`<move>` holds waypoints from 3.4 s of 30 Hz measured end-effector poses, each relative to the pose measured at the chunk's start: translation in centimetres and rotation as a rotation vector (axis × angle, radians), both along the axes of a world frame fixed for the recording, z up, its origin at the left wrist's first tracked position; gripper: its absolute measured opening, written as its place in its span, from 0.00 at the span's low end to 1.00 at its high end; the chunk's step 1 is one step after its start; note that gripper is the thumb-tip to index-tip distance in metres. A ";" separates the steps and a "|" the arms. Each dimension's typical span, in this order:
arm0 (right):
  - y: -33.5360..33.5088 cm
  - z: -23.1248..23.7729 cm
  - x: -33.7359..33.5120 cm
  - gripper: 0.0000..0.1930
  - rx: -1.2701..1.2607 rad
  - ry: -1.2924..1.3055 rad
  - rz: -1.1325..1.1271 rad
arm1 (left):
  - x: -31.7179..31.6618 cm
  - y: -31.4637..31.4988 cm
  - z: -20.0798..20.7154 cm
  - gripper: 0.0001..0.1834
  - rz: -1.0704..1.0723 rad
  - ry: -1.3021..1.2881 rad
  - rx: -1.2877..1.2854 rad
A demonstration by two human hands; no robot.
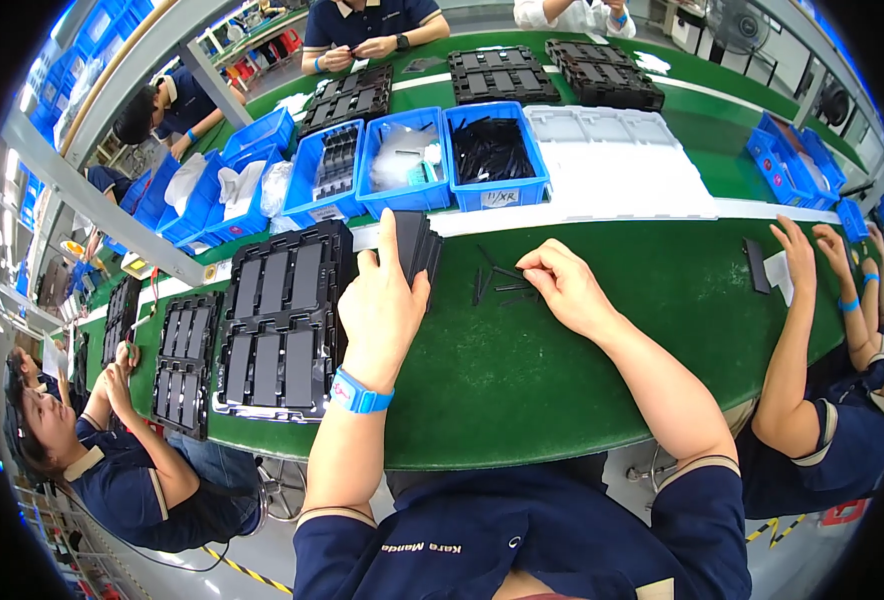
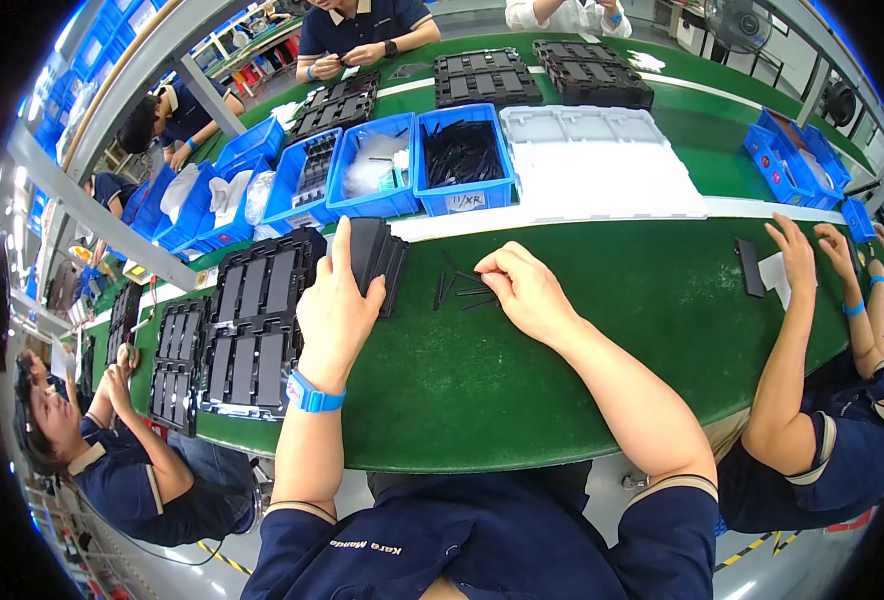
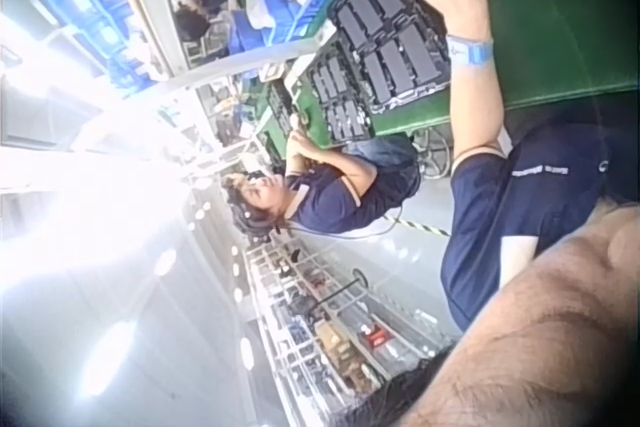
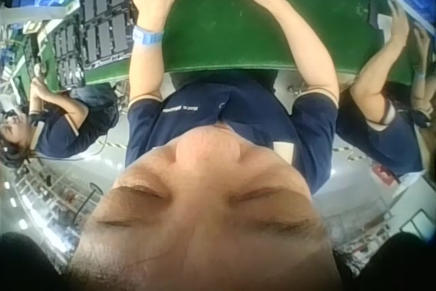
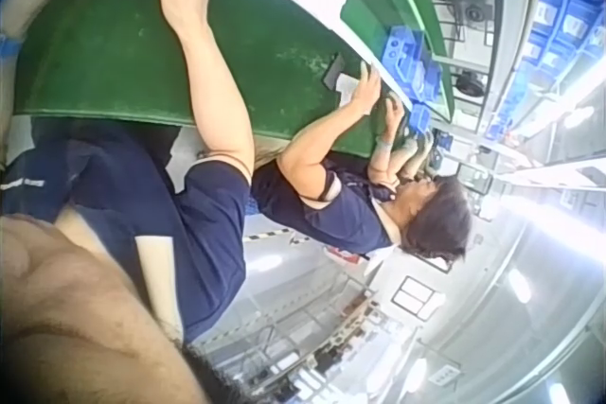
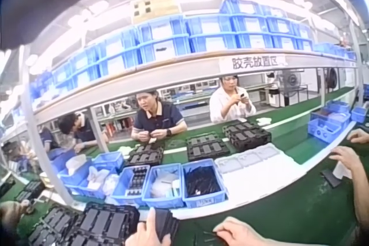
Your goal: The person assembles internal components and wires into black plastic housings by hand.
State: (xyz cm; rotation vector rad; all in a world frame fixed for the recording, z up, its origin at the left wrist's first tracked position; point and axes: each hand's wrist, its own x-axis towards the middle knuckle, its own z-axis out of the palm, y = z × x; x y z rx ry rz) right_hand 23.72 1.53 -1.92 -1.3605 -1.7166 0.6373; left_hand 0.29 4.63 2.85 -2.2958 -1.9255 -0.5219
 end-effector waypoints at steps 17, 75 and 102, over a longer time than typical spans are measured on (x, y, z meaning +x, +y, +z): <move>1.6 2.9 7.3 0.06 0.322 -0.091 -0.385 | -1.5 -1.1 1.4 0.46 -0.048 -0.091 0.293; 0.4 -0.3 2.4 0.08 -0.283 0.293 0.179 | 2.8 -9.0 -0.7 0.42 -0.625 -0.027 -0.252; -2.1 2.4 -0.2 0.07 -0.493 0.588 0.190 | 2.3 -5.5 -2.7 0.44 -0.628 -0.392 -0.042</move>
